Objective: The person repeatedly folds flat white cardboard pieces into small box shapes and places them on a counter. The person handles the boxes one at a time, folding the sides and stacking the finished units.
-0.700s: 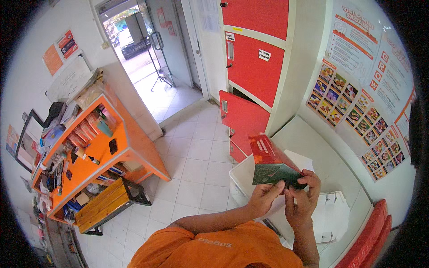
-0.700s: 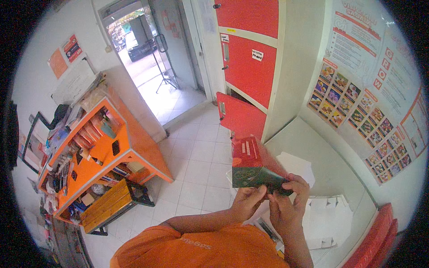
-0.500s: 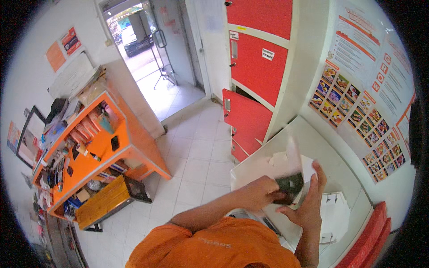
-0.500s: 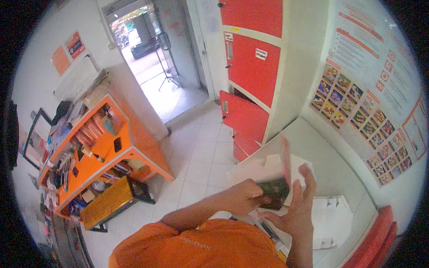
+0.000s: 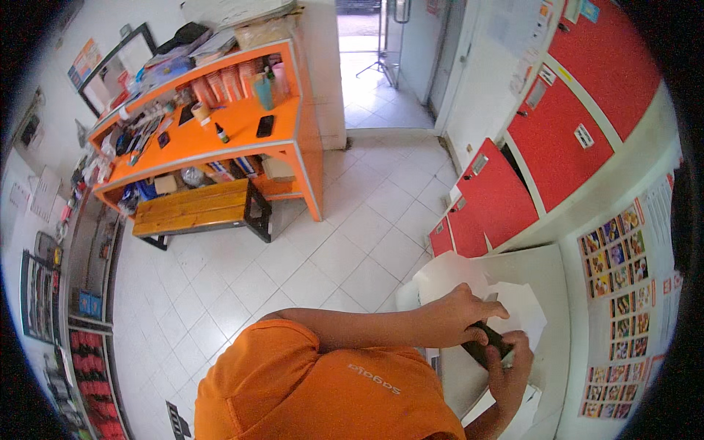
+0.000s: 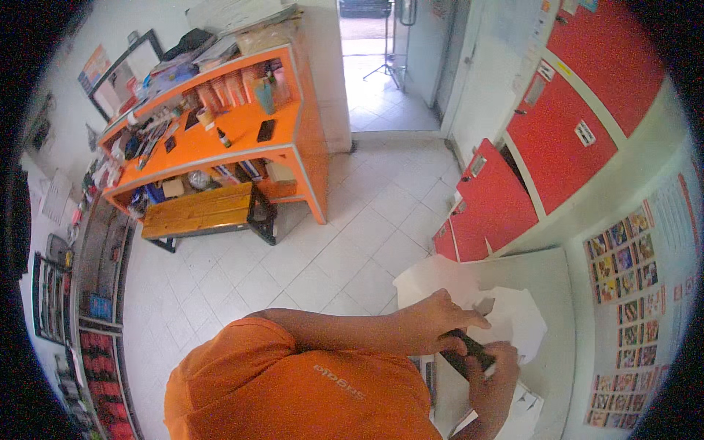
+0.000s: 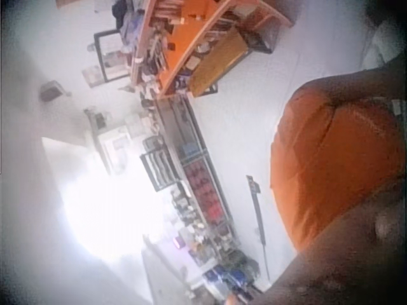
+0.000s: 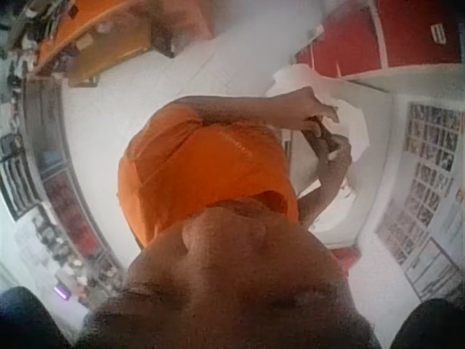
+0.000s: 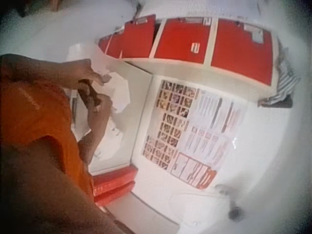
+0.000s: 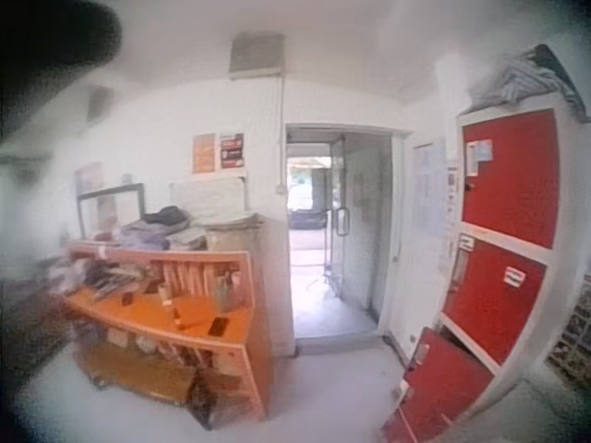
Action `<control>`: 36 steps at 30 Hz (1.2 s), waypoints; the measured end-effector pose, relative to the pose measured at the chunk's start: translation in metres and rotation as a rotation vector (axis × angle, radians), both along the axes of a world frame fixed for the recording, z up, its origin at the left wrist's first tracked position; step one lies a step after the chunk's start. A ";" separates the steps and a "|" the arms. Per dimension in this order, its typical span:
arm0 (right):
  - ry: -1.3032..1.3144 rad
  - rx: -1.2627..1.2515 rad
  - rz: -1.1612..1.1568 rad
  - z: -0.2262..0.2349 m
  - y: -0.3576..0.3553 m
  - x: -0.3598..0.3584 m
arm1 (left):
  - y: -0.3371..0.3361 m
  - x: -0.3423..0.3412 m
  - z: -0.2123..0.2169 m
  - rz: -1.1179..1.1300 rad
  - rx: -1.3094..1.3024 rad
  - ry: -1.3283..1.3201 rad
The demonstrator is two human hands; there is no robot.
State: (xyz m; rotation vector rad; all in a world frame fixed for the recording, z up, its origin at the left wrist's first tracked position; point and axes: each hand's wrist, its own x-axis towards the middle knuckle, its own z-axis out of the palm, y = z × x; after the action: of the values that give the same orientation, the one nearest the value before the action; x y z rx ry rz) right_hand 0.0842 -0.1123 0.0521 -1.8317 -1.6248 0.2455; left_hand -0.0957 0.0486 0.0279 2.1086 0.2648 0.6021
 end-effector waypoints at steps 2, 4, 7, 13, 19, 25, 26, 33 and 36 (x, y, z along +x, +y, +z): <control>0.130 0.037 -0.025 -0.006 0.008 -0.002 | 0.000 -0.009 -0.002 0.114 -0.036 -0.107; 0.248 0.053 0.050 -0.009 0.018 -0.012 | 0.004 -0.013 -0.012 0.119 0.052 -0.137; -0.095 0.169 0.089 -0.017 0.031 0.002 | 0.002 -0.021 -0.015 0.171 0.180 -0.189; 0.688 0.450 -0.544 -0.016 0.075 0.010 | -0.015 -0.041 -0.036 0.068 0.585 -0.299; 0.337 0.375 -0.335 0.011 0.043 -0.005 | -0.013 -0.024 -0.042 0.022 -0.130 -0.197; 0.150 0.297 0.223 -0.015 0.047 -0.045 | 0.003 -0.014 -0.020 0.153 -1.687 -0.526; 0.251 0.317 0.126 -0.025 0.050 -0.051 | -0.003 -0.004 -0.027 0.248 -1.622 -0.530; 0.002 0.199 0.060 -0.028 0.068 -0.028 | -0.025 0.015 -0.026 0.260 -1.411 -0.630; 0.054 0.267 0.293 -0.023 0.057 -0.013 | -0.014 0.017 -0.034 0.180 -1.493 -0.658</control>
State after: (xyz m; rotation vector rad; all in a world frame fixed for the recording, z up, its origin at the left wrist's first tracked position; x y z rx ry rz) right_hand 0.0716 -0.0548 0.0288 -1.3768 -1.7912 0.1932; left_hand -0.0789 0.0341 -0.0063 0.4198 0.3564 0.7921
